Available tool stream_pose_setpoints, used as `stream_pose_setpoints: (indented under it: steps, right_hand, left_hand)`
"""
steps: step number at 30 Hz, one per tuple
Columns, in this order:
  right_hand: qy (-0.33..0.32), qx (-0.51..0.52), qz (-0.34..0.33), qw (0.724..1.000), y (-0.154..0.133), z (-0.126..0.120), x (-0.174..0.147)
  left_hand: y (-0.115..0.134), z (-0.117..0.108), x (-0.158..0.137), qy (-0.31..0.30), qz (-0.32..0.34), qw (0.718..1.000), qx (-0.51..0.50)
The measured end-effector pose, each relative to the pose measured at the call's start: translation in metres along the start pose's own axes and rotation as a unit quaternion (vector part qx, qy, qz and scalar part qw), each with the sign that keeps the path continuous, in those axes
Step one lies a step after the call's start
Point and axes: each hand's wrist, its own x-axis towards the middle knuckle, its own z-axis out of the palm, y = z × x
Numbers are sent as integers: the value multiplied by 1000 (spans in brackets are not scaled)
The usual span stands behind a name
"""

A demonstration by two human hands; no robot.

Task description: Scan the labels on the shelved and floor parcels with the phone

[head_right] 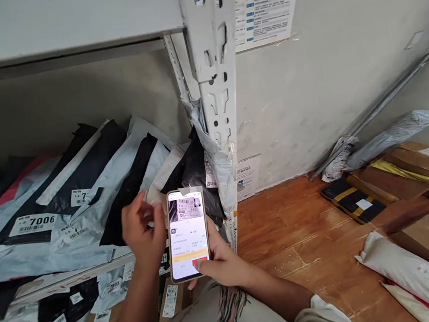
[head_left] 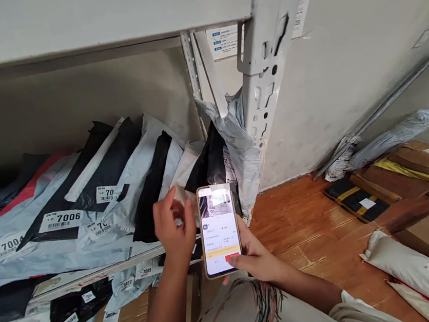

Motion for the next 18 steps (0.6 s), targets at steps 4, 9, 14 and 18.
stream_pose_setpoints:
  steps: [4, 9, 14, 18]
  right_hand:
    - [-19, 4, 15, 1000, 3, -2, 4]
    - [-48, 16, 47, 998, 12, 4, 14]
    - [-95, 18, 102, 990, 21, 8, 21]
    - [-117, -13, 84, 990, 35, 9, 29]
  left_hand:
    - [-19, -31, -49, -56, -254, 928, -267]
    - [-22, -50, -82, -166, -432, 770, -439]
    - [-14, -65, -102, -215, -448, 740, -454]
    - [-10, -79, -110, -203, -495, 684, -496]
